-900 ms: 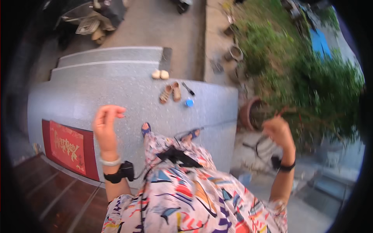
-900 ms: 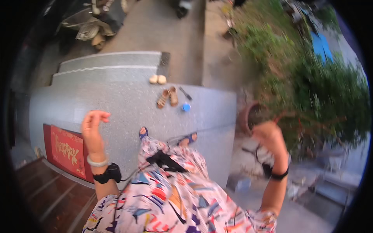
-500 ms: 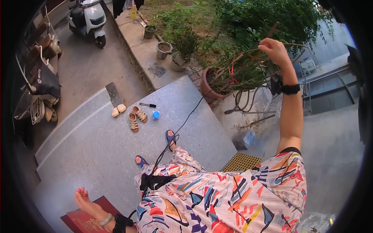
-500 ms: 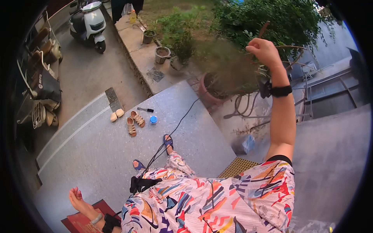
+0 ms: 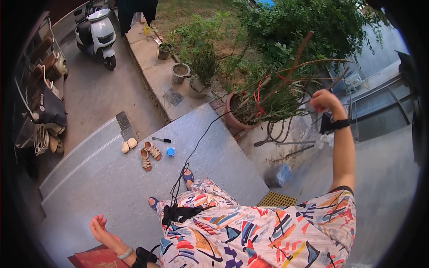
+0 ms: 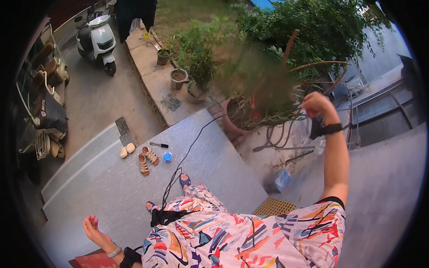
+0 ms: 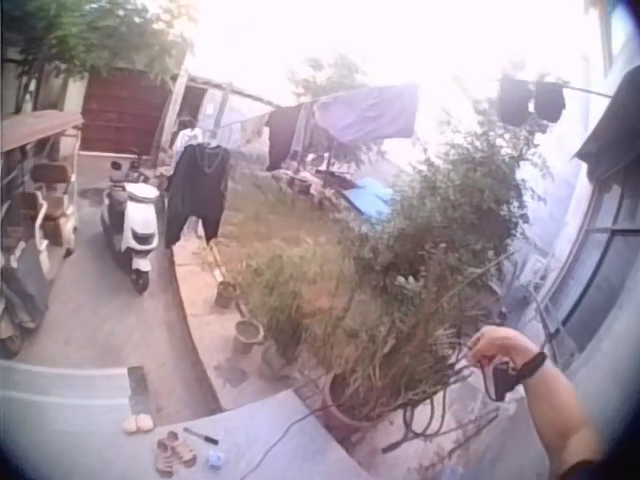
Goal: The person rubs a piece of clothing with a bar of soap over a purple basin, then continues to scrub and rinse the garment by hand in the basin.
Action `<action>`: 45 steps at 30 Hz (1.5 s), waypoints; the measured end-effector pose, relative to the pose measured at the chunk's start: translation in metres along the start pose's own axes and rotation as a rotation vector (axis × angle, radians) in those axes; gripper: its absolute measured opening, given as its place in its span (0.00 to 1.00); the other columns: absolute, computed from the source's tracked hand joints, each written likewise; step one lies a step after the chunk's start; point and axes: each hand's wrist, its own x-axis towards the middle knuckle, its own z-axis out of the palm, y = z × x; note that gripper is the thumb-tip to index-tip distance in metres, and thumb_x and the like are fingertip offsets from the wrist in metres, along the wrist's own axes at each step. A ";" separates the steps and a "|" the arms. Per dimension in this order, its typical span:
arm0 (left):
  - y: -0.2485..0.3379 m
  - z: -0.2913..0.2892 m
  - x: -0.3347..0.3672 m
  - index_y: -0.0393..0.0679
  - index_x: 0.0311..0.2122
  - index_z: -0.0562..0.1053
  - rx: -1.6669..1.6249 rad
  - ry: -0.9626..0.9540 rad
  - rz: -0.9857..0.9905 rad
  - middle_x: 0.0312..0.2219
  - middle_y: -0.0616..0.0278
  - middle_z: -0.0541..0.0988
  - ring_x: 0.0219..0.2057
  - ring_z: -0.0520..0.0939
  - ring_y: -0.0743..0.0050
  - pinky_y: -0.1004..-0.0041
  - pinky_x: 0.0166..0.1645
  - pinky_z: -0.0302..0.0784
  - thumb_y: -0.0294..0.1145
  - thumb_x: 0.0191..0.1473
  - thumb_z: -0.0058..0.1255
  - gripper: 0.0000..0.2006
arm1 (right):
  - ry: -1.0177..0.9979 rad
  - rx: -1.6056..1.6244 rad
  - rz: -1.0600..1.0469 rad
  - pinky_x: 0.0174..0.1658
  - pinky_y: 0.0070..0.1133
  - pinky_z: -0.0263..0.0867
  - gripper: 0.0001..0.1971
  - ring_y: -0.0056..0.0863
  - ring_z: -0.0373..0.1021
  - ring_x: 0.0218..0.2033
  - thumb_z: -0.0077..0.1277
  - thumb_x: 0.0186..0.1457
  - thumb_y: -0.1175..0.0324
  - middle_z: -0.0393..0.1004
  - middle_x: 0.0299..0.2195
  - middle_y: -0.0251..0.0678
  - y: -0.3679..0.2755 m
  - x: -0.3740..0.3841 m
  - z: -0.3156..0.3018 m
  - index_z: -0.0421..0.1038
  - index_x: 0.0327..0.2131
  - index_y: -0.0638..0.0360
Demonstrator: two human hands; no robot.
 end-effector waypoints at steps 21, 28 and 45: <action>0.046 -0.276 -0.035 0.36 0.34 0.74 0.350 0.308 0.121 0.28 0.60 0.80 0.28 0.76 0.80 0.78 0.38 0.72 0.31 0.61 0.47 0.09 | -0.329 -0.400 -1.209 0.28 0.23 0.62 0.06 0.25 0.65 0.22 0.52 0.40 0.78 0.64 0.19 0.36 -0.329 -0.276 0.294 0.65 0.24 0.67; 0.133 -0.300 -0.059 0.36 0.36 0.75 0.265 0.635 0.127 0.29 0.59 0.80 0.29 0.77 0.79 0.78 0.38 0.73 0.32 0.62 0.47 0.10 | -0.924 -0.332 -1.051 0.29 0.20 0.66 0.07 0.21 0.69 0.23 0.58 0.40 0.75 0.73 0.20 0.34 -0.327 -0.281 0.348 0.72 0.26 0.64; 0.170 -0.258 0.168 0.41 0.35 0.75 0.226 0.459 0.275 0.29 0.62 0.81 0.28 0.77 0.83 0.81 0.36 0.72 0.33 0.61 0.48 0.08 | -0.645 -0.039 -1.258 0.32 0.24 0.67 0.09 0.29 0.74 0.28 0.57 0.48 0.74 0.76 0.27 0.41 -0.459 -0.289 0.541 0.74 0.35 0.63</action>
